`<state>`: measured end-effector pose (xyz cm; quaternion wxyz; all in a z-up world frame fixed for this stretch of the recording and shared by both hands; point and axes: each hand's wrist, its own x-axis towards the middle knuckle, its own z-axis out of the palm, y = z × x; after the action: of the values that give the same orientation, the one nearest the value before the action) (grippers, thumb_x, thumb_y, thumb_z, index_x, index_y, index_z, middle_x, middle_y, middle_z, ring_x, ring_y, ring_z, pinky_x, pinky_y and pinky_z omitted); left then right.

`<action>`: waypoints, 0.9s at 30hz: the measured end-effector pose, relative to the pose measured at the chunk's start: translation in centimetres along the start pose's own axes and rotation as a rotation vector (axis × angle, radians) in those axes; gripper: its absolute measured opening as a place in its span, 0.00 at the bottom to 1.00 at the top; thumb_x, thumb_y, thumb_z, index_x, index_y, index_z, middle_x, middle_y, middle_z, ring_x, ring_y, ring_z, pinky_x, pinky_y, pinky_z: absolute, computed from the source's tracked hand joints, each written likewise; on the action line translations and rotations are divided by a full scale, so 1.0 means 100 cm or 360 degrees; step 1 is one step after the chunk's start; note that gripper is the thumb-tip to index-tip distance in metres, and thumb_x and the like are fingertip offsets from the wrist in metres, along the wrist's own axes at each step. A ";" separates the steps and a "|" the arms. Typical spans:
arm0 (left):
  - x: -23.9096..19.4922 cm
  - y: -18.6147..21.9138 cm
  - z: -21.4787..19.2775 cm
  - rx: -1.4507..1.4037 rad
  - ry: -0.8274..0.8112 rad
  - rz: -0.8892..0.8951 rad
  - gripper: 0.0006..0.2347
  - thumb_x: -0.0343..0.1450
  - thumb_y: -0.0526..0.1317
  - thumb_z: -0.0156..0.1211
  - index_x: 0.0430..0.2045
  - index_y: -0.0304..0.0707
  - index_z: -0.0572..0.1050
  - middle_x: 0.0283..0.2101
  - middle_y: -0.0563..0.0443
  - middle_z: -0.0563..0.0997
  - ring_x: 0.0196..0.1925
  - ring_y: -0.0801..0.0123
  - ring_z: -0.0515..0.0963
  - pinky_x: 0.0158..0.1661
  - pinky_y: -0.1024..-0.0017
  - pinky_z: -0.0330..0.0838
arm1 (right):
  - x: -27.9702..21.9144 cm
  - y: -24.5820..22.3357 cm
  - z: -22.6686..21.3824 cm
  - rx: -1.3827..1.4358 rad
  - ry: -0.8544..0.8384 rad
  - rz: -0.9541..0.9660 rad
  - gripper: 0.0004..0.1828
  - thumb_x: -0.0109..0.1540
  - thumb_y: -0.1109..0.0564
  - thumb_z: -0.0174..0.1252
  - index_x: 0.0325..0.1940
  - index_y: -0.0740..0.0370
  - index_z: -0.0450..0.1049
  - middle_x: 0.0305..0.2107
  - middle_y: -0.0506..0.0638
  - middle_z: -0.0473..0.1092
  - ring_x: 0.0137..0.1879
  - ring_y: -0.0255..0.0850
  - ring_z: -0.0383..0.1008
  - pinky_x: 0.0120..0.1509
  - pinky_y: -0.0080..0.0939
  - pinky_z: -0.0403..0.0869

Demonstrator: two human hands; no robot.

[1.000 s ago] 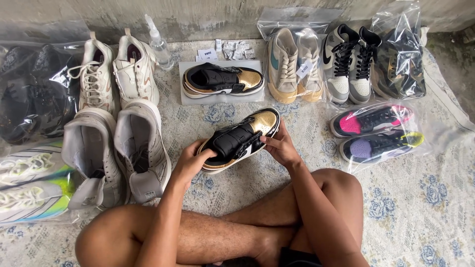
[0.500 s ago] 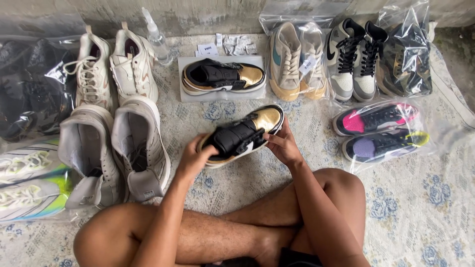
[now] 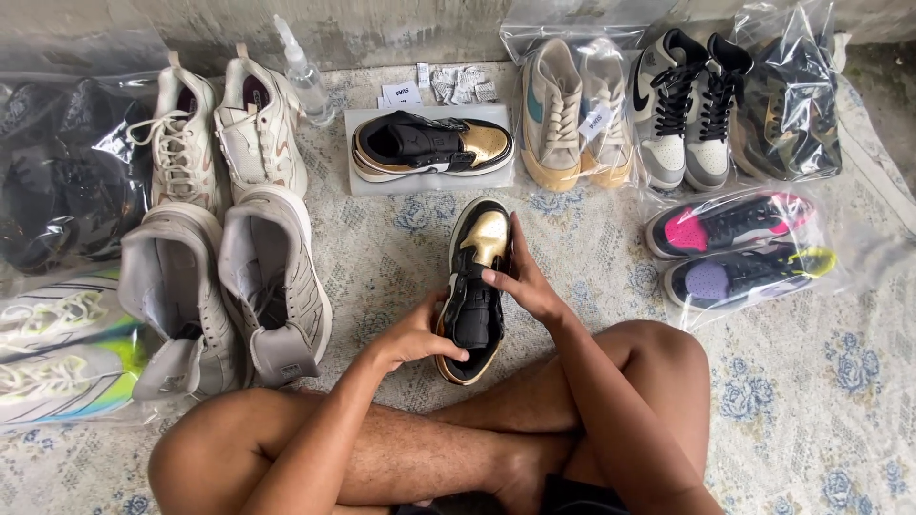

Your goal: The person sits on a rug surrounded by various pairs of sneakers and focuses on a black and gold high-top sneaker. They remove the existing laces, inspect the shoe's interior and tongue, and then proceed to thread and tie a new pair of black laces through the eyelets.

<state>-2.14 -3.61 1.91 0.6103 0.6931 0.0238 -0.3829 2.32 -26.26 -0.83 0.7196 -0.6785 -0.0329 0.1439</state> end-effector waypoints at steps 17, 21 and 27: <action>-0.027 0.058 0.010 -0.0132 0.0148 0.0524 0.42 0.75 0.56 0.54 0.70 0.18 0.38 0.71 0.15 0.45 0.72 0.25 0.50 0.67 0.33 0.52 | -0.008 0.025 0.001 -0.0101 -0.0174 -0.0190 0.68 0.47 0.63 0.79 0.81 0.58 0.42 0.73 0.64 0.47 0.68 0.60 0.62 0.67 0.61 0.70; -0.037 0.069 0.014 0.0009 0.0303 0.0542 0.36 0.79 0.53 0.42 0.69 0.17 0.36 0.69 0.12 0.50 0.71 0.23 0.52 0.64 0.30 0.53 | -0.018 -0.006 0.026 -0.0395 -0.0085 -0.0206 0.57 0.56 0.55 0.73 0.80 0.60 0.45 0.64 0.73 0.59 0.67 0.71 0.62 0.67 0.69 0.68; -0.004 0.011 0.004 0.0400 0.0737 0.0634 0.25 0.78 0.46 0.44 0.65 0.24 0.61 0.43 0.17 0.79 0.45 0.32 0.82 0.36 0.46 0.76 | -0.024 -0.023 0.042 -0.0913 0.0023 -0.0152 0.42 0.69 0.40 0.47 0.77 0.69 0.47 0.65 0.82 0.53 0.68 0.81 0.56 0.70 0.75 0.63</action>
<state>-2.08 -4.07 3.06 0.5612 0.8227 -0.0217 -0.0882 -0.58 -22.92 2.10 0.5047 -0.8529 -0.0992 0.0898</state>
